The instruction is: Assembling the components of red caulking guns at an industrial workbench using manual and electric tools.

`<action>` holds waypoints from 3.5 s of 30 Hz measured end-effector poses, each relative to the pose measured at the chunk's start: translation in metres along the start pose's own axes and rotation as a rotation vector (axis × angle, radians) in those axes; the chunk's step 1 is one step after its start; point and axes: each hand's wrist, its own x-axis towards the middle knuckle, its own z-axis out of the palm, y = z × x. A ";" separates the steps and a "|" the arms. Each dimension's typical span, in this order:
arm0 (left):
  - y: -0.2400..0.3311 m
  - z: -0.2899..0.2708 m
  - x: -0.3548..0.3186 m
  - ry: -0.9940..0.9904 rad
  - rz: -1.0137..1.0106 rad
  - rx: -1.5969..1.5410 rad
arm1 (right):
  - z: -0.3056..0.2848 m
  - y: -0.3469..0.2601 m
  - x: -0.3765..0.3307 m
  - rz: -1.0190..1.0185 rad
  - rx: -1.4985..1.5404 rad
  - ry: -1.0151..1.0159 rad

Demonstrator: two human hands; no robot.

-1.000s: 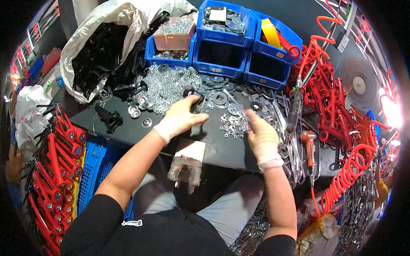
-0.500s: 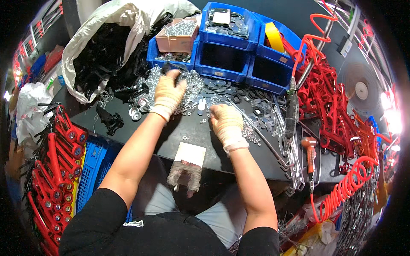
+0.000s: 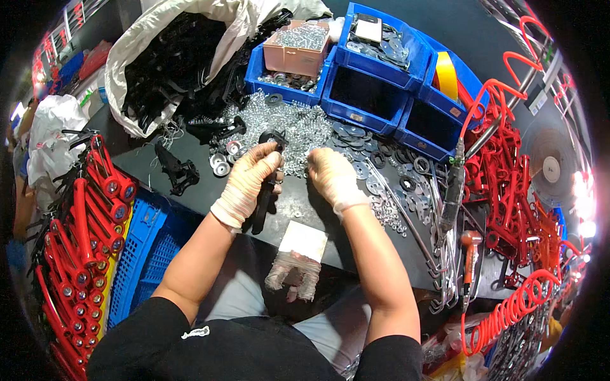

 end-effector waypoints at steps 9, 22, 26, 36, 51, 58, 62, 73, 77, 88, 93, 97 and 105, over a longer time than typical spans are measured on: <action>0.004 0.008 -0.020 0.050 0.077 0.091 | 0.003 -0.002 -0.020 0.073 -0.160 0.032; -0.001 0.028 -0.053 -0.011 0.369 0.297 | -0.026 -0.104 -0.074 0.490 2.047 0.293; 0.012 0.012 -0.064 0.027 0.643 0.667 | -0.009 -0.106 -0.076 0.432 2.057 0.165; 0.003 0.000 -0.055 0.087 0.430 0.352 | 0.005 0.036 -0.010 0.495 0.188 0.036; 0.008 0.038 -0.082 -0.103 0.194 0.156 | -0.092 -0.118 -0.100 0.357 1.855 -0.137; 0.016 0.040 -0.092 -0.329 0.202 0.414 | -0.068 -0.101 -0.104 0.306 1.622 0.090; 0.008 0.007 -0.070 -0.362 0.444 0.934 | -0.065 0.062 -0.140 0.345 0.309 0.356; 0.016 0.024 -0.044 -0.312 -0.040 0.125 | -0.108 -0.019 -0.181 0.017 0.102 0.406; 0.028 0.034 -0.058 -0.359 -0.025 0.088 | -0.118 -0.027 -0.199 -0.035 0.100 0.434; 0.038 0.043 -0.082 -0.354 0.272 0.399 | -0.136 -0.046 -0.230 -0.020 0.024 0.450; 0.054 0.047 -0.097 -0.316 0.480 1.478 | -0.135 -0.075 -0.231 1.003 1.287 -0.116; 0.039 0.039 -0.093 -0.339 0.833 1.200 | -0.098 -0.069 -0.237 0.547 0.912 0.245; 0.020 0.033 -0.138 -0.602 -0.626 -0.112 | -0.063 0.066 -0.110 0.329 -0.121 0.249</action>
